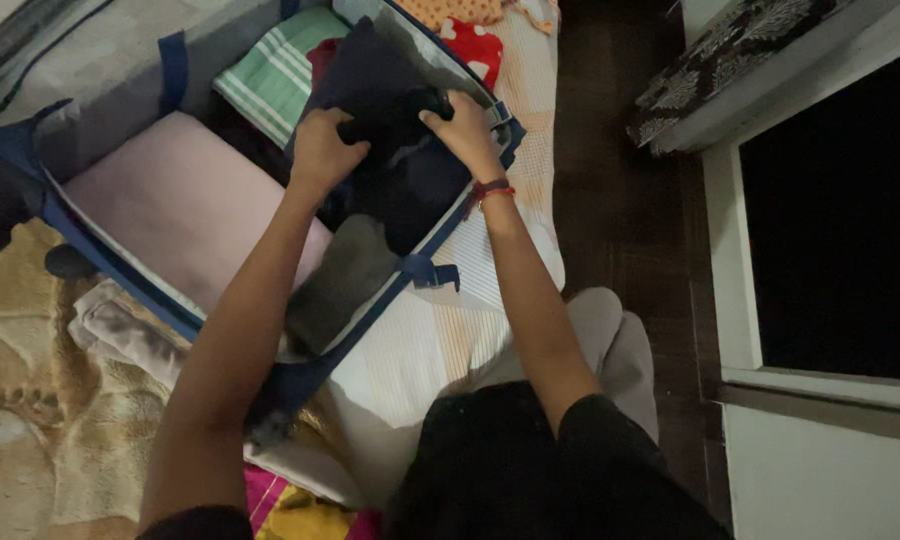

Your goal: The person packs various items of clothing including socks, shirts, and small folded garments into a suitcase on a bed, arranging them into different compartments and layers.

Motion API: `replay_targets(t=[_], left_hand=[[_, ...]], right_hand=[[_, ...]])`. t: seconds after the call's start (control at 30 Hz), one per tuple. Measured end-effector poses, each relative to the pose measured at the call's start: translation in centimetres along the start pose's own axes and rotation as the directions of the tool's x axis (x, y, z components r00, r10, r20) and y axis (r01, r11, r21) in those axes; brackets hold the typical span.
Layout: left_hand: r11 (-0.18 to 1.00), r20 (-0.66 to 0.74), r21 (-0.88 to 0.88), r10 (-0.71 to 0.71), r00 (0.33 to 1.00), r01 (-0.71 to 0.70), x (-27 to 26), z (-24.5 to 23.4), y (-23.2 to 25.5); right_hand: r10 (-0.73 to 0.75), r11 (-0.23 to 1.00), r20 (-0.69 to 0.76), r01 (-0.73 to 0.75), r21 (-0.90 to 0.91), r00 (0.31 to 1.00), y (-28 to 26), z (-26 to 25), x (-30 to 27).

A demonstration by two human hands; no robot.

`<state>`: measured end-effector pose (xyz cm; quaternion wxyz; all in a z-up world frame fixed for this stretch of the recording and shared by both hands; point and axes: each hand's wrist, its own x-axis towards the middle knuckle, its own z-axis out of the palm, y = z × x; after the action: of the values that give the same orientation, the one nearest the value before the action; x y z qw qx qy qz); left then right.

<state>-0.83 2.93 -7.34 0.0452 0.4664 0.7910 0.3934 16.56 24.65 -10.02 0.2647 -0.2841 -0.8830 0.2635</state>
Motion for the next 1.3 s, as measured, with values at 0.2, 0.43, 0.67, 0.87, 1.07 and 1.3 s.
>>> replay_targets(t=[0.2,0.43,0.67,0.87,1.07,1.3], left_hand=[[0.956,0.001,-0.253,0.156,0.988,-0.151,-0.8,-5.5,4.2],[1.000,0.382,-0.001,0.025,0.924,-0.027,-11.5,-18.0,12.5],[0.951,0.701,0.308,-0.213,0.680,-0.019,-18.0,-16.4,8.7],[0.850,0.663,0.489,-0.217,0.716,-0.195,-18.9,-13.5,7.6],[0.766,0.537,0.576,-0.094,0.838,-0.284,-17.9,-16.1,13.2],[0.961,0.794,0.219,-0.076,0.603,-0.169,-15.9,-13.1,12.9]], right_hand=[[0.183,0.881,0.135,-0.224,0.417,0.974,-4.5,-3.4,-1.1],[-0.232,0.921,0.515,0.015,0.390,0.825,-11.7,-9.9,-4.3],[-0.196,0.980,0.861,0.074,0.183,0.469,-16.5,-3.1,-7.0],[-0.045,0.999,0.871,0.039,0.029,0.489,-17.5,-1.5,-7.9],[-0.262,0.962,0.594,0.257,0.095,0.760,-16.8,-5.7,-8.8],[-0.529,0.846,0.246,0.529,0.071,0.812,-13.2,-8.5,-9.4]])
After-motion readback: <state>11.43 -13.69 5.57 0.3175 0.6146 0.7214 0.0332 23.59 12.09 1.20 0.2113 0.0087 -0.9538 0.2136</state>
